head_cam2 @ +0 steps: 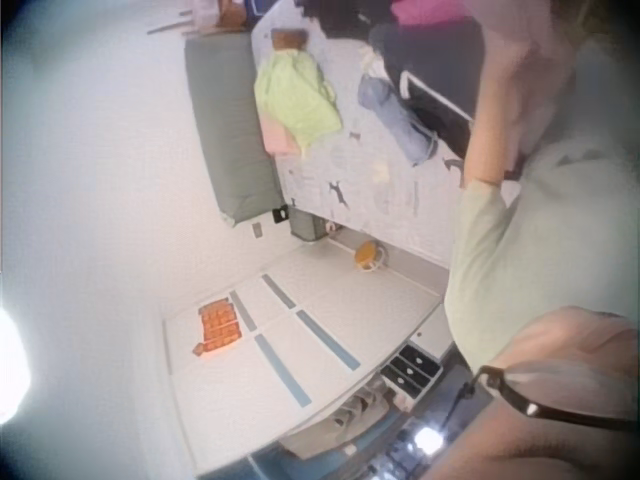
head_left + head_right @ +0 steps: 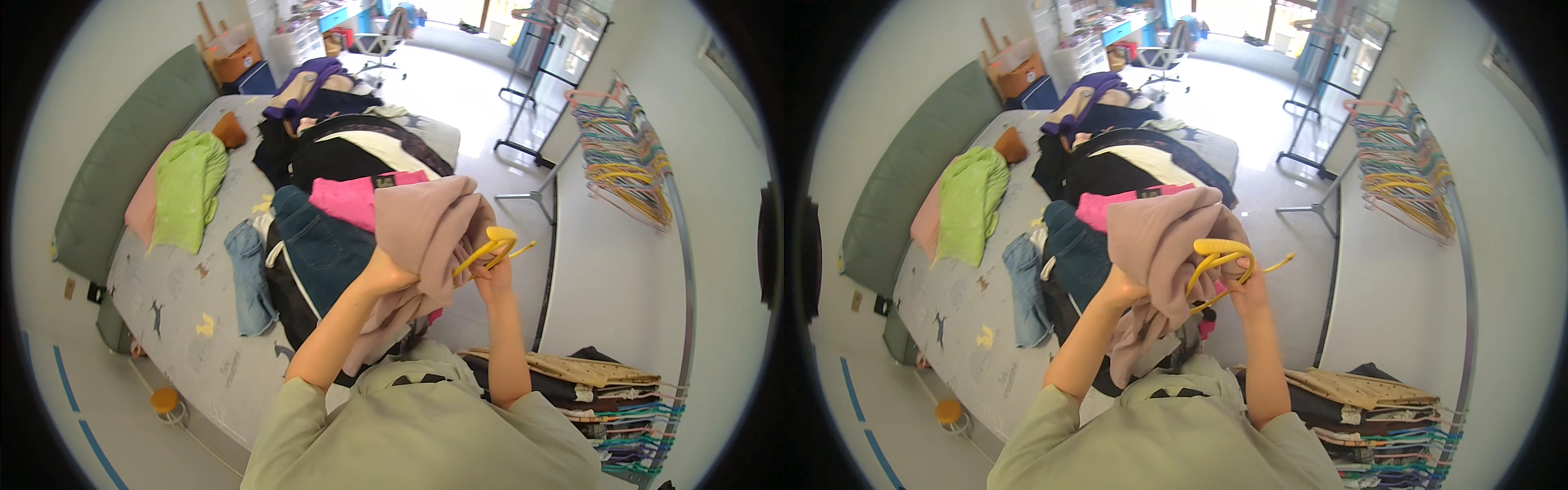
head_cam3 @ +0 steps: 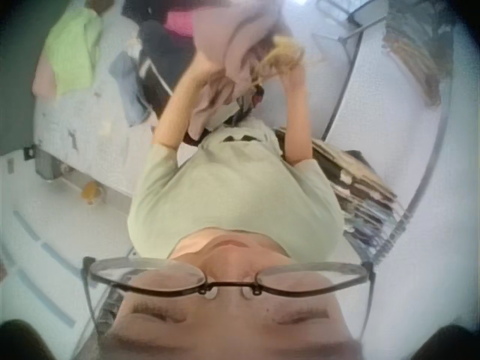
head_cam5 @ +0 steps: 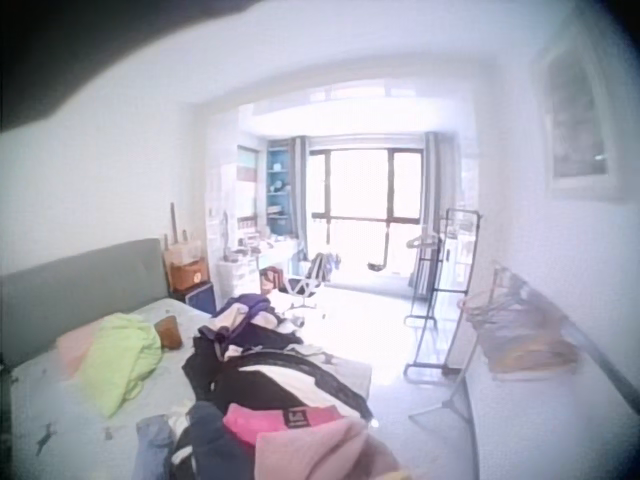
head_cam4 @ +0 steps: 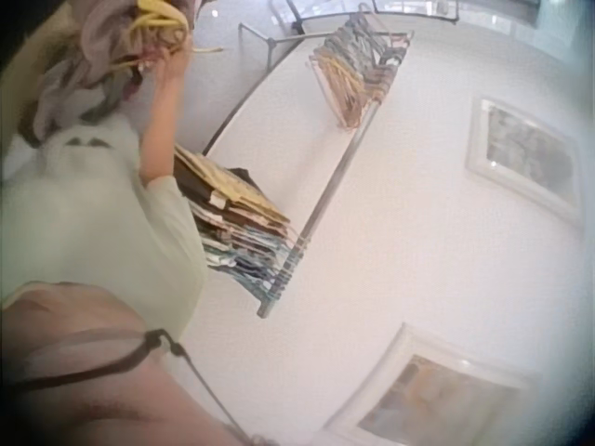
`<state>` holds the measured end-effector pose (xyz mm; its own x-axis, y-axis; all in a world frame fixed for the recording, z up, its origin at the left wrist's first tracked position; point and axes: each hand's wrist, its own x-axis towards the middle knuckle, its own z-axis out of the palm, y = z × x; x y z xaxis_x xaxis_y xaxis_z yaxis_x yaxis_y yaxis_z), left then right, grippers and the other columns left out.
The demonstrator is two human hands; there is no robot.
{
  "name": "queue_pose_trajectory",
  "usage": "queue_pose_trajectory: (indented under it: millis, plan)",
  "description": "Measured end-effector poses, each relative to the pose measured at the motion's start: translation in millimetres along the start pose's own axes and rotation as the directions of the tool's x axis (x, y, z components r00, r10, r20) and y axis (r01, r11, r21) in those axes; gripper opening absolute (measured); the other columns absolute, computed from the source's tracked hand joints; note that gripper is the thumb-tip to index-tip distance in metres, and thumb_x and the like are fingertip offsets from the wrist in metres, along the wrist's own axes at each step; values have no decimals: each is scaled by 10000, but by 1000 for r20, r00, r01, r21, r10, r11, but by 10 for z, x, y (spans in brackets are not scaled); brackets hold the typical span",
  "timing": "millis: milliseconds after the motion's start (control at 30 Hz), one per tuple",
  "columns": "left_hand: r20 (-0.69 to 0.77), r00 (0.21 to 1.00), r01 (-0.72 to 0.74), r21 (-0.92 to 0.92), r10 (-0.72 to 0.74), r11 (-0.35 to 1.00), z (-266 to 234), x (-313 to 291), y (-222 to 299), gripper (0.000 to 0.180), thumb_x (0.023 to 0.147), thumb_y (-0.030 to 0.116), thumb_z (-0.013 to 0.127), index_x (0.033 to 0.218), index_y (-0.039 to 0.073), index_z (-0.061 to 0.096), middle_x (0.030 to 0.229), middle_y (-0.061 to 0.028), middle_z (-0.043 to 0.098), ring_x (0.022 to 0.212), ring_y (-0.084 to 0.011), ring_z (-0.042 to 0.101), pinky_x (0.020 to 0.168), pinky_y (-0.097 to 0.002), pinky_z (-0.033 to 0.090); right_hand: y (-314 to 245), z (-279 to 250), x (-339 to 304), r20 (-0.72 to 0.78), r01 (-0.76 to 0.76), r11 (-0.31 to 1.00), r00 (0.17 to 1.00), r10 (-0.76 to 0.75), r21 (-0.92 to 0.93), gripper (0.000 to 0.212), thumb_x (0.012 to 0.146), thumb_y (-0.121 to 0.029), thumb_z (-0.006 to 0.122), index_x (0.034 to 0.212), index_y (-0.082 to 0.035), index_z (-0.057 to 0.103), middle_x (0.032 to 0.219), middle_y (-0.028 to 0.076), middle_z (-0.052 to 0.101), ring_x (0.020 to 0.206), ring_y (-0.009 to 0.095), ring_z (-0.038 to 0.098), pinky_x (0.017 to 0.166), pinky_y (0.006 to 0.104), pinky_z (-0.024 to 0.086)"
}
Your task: The person takes various items of clothing from a pile on a bed, inserts hangers into them one by one, and hangs each garment on a clothing rack.
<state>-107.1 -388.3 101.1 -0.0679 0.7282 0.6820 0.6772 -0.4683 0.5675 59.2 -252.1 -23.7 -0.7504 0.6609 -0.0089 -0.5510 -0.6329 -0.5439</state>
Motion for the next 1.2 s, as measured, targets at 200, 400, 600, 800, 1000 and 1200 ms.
queue_pose_trajectory:
  millis: [200,400,600,800,1000,1200]
  plan:
    - [197,932,312,-864,-305,394,727,176,-132,659,629,-37,681,1234,1,424,1141,-85,541,1050,-156,523,888,-307,428,-324,-127,-215,-408,242,965,875,-261,-98,153,872,-239,471,910,-98,515,665,-34,485,419,41,348,344,169,230]
    - [317,903,397,-874,-290,280,1223,767,136,646,639,17,671,1233,-18,419,1106,-115,563,1017,-213,559,890,-332,445,-975,-161,-673,-405,409,901,806,-431,-145,154,858,-260,488,915,-117,503,613,-51,480,379,59,332,426,202,300]
    - [431,890,450,-885,-150,120,1756,1216,427,597,702,104,719,1210,-17,429,1115,-93,526,1052,-161,496,898,-304,411,-1516,-247,-992,-489,675,719,577,-655,-167,278,857,-250,500,1057,-57,481,768,26,580,378,56,338,381,161,309]
    - [480,869,491,-867,-119,87,2119,1544,376,586,686,48,729,1197,-10,450,1093,-122,552,998,-207,556,856,-322,465,-1914,-436,-1268,-416,820,516,390,-821,-250,164,922,-173,486,1079,-128,500,698,-55,472,431,27,285,402,164,255]
    - [361,927,305,-881,99,362,2396,1802,281,679,660,97,772,1241,-4,435,1173,-120,538,1052,-183,529,894,-314,438,-2259,-216,-1330,-369,904,300,178,-912,-306,208,925,-136,487,1132,-145,505,695,-52,465,438,21,283,397,162,257]
    - [671,727,638,-582,-145,504,2472,1663,50,600,678,265,781,1160,1,541,1085,-104,604,998,-184,565,869,-316,446,-2311,-291,-1511,-241,928,273,213,-947,-252,205,855,-31,487,1030,-124,537,716,-39,512,423,20,312,386,165,272]
